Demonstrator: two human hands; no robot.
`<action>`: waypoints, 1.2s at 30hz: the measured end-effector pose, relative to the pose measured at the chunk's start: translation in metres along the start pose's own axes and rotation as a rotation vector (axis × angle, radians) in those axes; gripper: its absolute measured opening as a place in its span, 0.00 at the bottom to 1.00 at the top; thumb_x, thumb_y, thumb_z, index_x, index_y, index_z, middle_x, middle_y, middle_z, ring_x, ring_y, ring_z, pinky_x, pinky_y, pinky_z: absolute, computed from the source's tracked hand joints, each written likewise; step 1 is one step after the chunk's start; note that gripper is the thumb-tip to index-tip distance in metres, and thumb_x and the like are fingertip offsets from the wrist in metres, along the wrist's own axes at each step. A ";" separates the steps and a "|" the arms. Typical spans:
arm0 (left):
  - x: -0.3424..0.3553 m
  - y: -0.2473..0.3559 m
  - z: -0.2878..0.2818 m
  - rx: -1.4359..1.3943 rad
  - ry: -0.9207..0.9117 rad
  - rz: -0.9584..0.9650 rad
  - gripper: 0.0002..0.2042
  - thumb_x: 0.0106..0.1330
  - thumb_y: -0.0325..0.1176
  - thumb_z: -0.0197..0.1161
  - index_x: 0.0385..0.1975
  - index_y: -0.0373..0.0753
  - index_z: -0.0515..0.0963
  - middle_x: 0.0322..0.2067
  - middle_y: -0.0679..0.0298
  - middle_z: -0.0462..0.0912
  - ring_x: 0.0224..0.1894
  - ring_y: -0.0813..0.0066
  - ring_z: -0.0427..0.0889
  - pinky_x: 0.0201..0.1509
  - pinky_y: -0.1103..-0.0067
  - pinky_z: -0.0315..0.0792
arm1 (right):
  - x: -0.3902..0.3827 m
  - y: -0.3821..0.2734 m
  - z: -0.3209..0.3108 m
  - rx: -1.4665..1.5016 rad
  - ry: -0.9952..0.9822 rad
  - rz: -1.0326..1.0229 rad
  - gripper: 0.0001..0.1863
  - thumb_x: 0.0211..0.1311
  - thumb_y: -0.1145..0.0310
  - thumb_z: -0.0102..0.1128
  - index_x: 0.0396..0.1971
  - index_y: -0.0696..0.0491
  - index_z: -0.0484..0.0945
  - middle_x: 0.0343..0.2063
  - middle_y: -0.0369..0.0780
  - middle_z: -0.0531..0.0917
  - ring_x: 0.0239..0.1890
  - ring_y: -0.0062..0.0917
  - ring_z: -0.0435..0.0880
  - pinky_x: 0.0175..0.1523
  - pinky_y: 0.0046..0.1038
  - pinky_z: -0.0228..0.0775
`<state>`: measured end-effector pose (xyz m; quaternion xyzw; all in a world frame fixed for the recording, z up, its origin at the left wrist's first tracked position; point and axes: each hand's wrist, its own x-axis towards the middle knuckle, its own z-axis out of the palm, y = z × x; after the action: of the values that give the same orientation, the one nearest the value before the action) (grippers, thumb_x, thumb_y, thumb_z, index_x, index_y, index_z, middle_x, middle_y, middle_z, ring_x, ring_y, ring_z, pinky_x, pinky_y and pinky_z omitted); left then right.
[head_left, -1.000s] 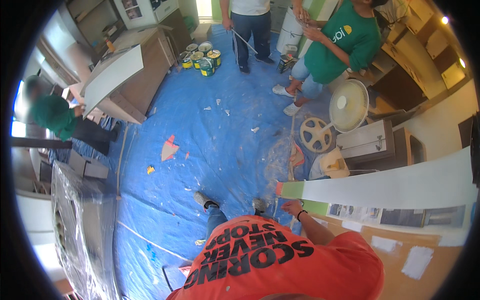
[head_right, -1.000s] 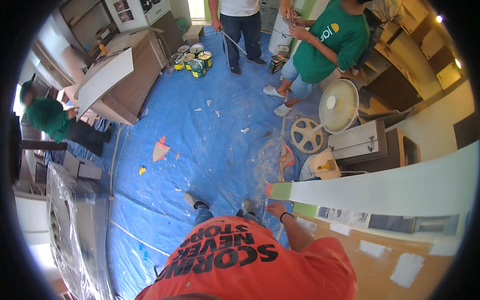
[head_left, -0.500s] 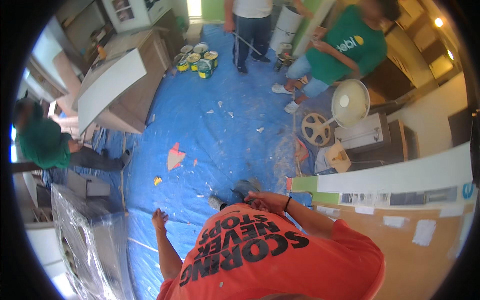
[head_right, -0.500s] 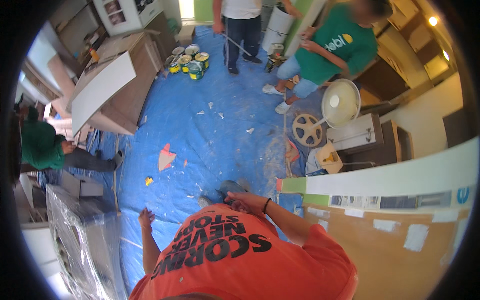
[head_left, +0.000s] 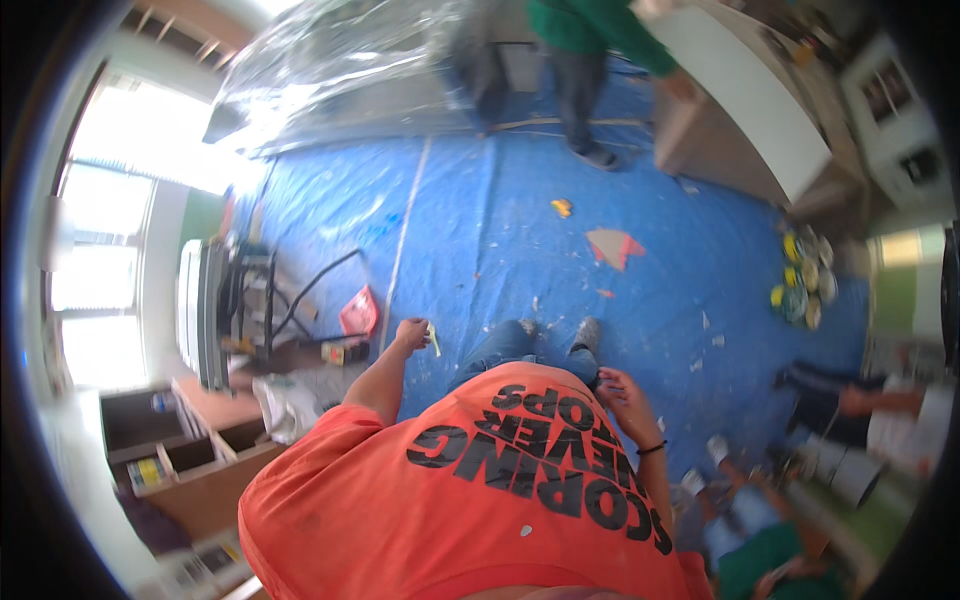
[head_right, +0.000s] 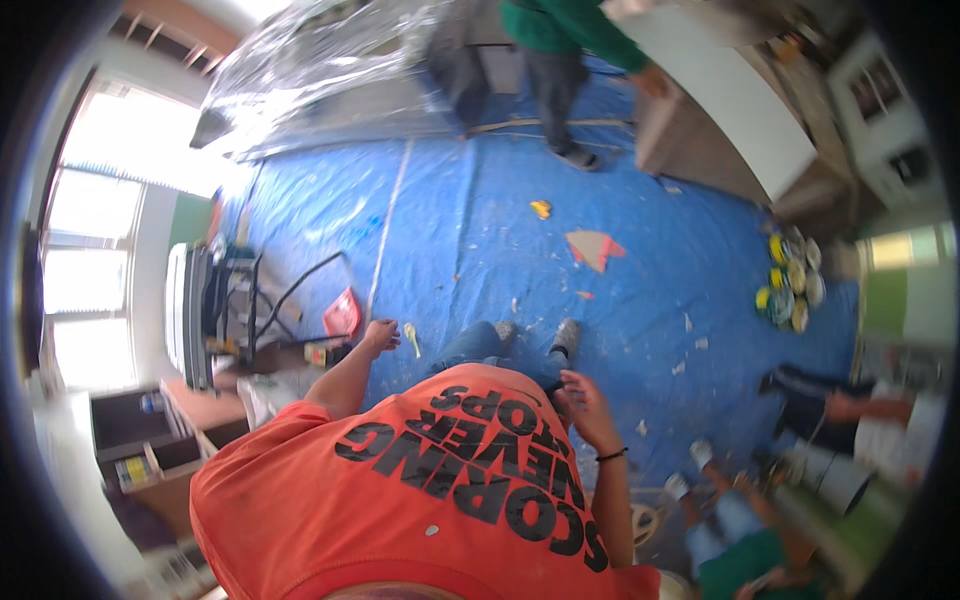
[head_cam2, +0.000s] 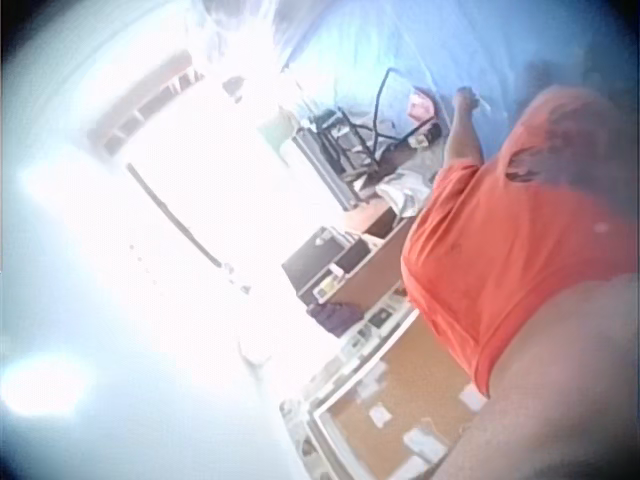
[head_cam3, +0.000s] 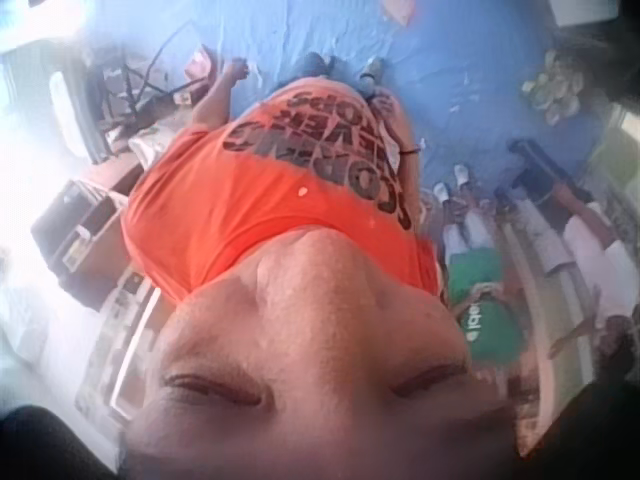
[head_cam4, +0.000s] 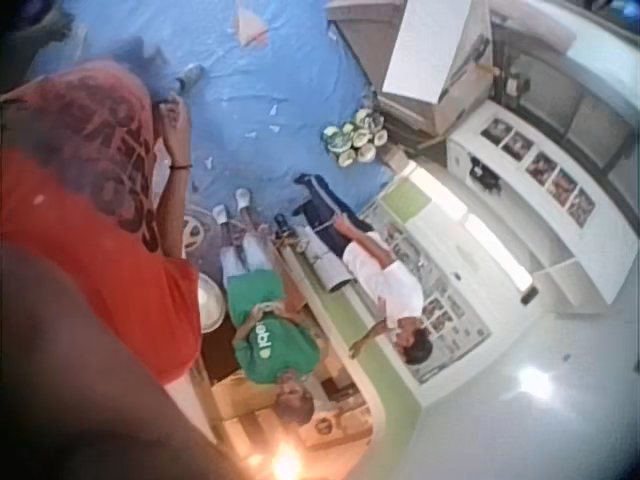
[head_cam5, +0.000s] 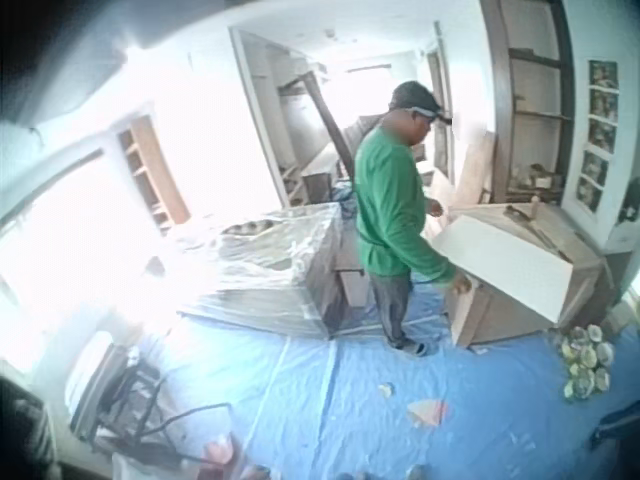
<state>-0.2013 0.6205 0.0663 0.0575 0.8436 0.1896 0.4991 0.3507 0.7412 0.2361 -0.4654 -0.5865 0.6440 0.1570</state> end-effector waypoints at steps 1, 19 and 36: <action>-0.012 -0.025 -0.007 -0.054 0.045 -0.036 0.20 0.76 0.44 0.60 0.60 0.39 0.78 0.40 0.59 0.85 0.31 0.67 0.86 0.33 0.71 0.82 | 0.022 0.000 -0.018 0.091 -0.006 0.094 0.22 0.73 0.60 0.66 0.62 0.53 0.77 0.51 0.43 0.86 0.49 0.24 0.85 0.54 0.30 0.78; -0.050 -0.178 0.137 -0.557 -0.061 -0.481 0.16 0.73 0.45 0.62 0.53 0.43 0.85 0.37 0.58 0.88 0.33 0.64 0.89 0.30 0.67 0.83 | 0.337 0.004 -0.016 -1.121 -0.262 -0.091 0.17 0.73 0.63 0.63 0.53 0.59 0.78 0.38 0.41 0.85 0.36 0.25 0.84 0.40 0.28 0.76; 0.147 0.091 -0.512 -0.613 0.423 0.253 0.23 0.75 0.53 0.63 0.30 0.37 0.86 0.25 0.65 0.86 0.29 0.74 0.84 0.35 0.71 0.77 | 0.679 -0.156 0.287 -0.346 -0.341 0.462 0.19 0.77 0.53 0.59 0.57 0.50 0.75 0.42 0.36 0.85 0.33 0.23 0.85 0.34 0.26 0.75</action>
<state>-0.7251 0.6123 0.2003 -0.0307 0.8183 0.5005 0.2810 -0.2791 1.1151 0.0606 -0.4912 -0.5842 0.6220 -0.1748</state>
